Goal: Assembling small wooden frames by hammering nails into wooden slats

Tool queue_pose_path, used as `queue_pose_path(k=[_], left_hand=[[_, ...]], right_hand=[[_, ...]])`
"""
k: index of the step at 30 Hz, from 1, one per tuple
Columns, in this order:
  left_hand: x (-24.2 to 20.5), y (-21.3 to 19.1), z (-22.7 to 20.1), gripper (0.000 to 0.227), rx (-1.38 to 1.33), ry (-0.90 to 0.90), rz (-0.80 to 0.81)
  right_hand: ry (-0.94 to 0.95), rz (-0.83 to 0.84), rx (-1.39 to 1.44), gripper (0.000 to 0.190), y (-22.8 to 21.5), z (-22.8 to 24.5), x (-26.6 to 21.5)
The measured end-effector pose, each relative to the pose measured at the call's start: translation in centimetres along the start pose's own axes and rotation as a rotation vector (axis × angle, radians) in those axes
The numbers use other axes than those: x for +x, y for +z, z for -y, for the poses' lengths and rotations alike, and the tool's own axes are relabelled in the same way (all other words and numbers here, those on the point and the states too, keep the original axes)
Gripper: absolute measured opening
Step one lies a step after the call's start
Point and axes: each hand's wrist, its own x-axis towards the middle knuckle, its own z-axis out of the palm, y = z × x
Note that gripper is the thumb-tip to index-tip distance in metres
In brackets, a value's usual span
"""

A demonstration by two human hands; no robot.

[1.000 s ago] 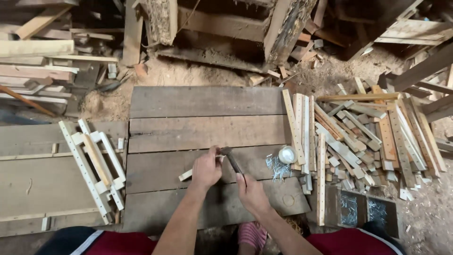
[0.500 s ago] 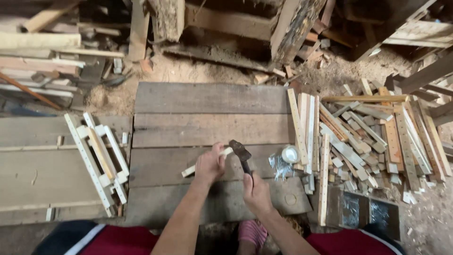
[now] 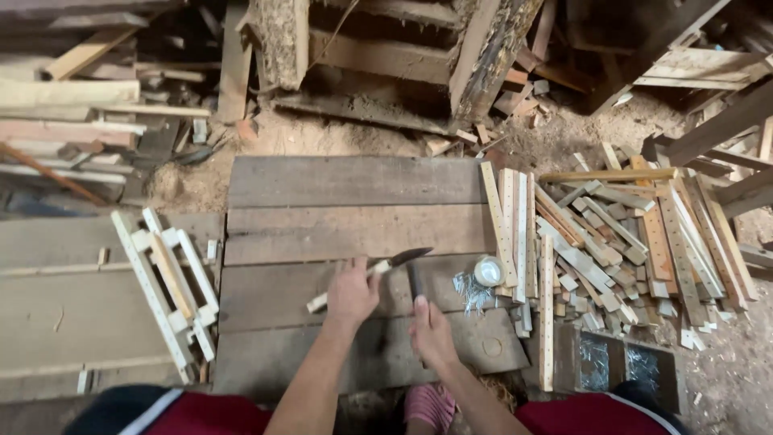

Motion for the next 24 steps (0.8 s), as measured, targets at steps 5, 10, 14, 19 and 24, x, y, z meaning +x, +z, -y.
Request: queue_pose_path(k=[5, 10, 14, 19, 24], left_hand=[[1.4, -3.8, -2.7, 0.022, -0.376, -0.537, 0.047], [2.5, -3.0, -5.5, 0.028, -1.174, -0.872, -0.239], [1.8, -4.2, -6.2, 0.054, -0.876, -0.866, -0.075], [0.1, -5.7, -7.9, 0.089, 0.141, 0.012, 0.047], [1.1, 1.7, -4.1, 0.028, 0.138, 0.334, 0.408]], right_hand=[[-0.122, -0.196, -0.142, 0.039, -1.7, -6.5, 5.5], [-0.212, -0.196, -0.138, 0.051, -2.5, 0.0, 1.1], [-0.041, 0.031, 0.585, 0.050, -2.0, -0.8, 1.7], [-0.071, -0.018, 0.554, 0.028, -2.1, -2.2, 5.6], [-0.004, -0.117, 0.485, 0.044, -4.0, -2.1, 5.9]])
